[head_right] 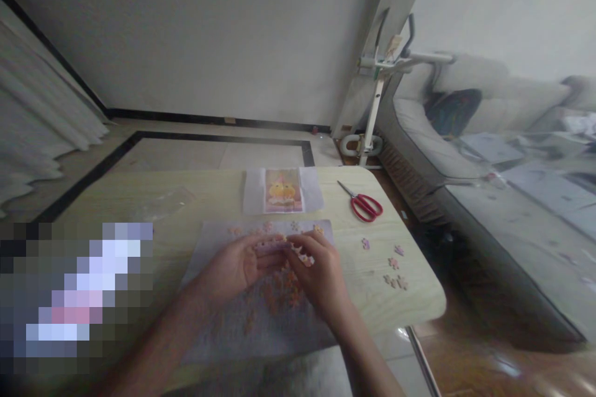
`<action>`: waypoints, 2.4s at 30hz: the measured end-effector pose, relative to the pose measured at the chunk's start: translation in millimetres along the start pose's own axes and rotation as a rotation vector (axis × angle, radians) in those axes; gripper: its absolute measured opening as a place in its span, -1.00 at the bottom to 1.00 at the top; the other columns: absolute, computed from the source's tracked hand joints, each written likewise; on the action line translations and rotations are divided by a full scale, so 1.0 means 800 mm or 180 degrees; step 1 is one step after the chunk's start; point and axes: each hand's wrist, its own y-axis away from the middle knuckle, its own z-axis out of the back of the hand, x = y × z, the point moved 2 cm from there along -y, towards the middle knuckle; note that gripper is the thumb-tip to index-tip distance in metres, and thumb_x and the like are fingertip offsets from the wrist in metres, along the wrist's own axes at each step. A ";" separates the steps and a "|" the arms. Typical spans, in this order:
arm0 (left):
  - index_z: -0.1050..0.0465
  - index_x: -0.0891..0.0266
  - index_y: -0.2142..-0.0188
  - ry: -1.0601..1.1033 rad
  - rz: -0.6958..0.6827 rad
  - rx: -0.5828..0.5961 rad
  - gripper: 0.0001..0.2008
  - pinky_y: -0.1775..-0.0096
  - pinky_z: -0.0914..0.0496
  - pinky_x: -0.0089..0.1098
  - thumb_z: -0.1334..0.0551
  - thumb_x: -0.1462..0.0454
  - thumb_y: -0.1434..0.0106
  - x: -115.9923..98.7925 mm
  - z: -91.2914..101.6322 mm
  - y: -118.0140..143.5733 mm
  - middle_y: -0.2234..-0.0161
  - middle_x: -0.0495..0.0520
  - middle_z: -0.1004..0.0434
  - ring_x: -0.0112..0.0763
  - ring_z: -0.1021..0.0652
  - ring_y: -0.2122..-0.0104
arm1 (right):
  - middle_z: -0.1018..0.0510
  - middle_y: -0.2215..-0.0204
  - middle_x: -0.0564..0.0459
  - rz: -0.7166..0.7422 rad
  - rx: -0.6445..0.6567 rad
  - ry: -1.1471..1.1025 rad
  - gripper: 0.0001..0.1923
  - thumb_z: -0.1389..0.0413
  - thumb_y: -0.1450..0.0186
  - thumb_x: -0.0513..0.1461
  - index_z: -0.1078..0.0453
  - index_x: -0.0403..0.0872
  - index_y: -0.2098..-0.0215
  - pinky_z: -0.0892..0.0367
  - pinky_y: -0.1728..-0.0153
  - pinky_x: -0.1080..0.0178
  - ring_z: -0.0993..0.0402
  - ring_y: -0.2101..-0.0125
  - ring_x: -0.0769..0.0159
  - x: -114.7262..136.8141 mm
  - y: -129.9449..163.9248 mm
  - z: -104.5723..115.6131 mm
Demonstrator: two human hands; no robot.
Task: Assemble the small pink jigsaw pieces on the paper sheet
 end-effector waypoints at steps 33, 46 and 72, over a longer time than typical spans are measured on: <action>-0.55 0.49 0.24 0.0381 0.0327 -0.0534 -0.60 -0.04 -0.46 -0.09 0.01 0.25 -0.39 -0.015 -0.017 0.008 0.10 0.45 -0.58 -0.02 -0.57 0.02 | -0.56 0.31 -0.03 -0.1146 0.0035 0.1844 -0.69 -0.14 -0.23 -0.10 -0.58 -0.05 0.15 -0.32 0.42 0.24 -0.42 0.47 0.30 -0.162 0.062 0.231; -0.55 0.46 0.18 0.0444 0.0396 -0.0310 -0.54 0.03 -0.46 -0.02 0.05 0.18 -0.42 -0.017 -0.013 0.010 0.11 0.46 -0.58 0.07 -0.57 0.04 | -0.55 0.26 -0.06 -0.1115 0.0336 0.1835 -0.64 -0.13 -0.28 -0.03 -0.56 -0.05 0.08 -0.38 0.35 0.22 -0.44 0.44 0.28 -0.156 0.070 0.218; -0.47 0.56 0.06 0.0683 0.0553 0.0340 -0.48 -0.09 -0.32 -0.12 0.00 0.08 -0.39 -0.007 0.000 0.004 0.06 0.47 -0.56 0.00 -0.57 0.03 | -0.53 0.32 -0.02 -0.0962 0.0231 0.1962 -0.69 -0.04 -0.32 -0.08 -0.56 -0.04 0.18 -0.29 0.33 0.21 -0.44 0.42 0.25 -0.132 0.026 0.135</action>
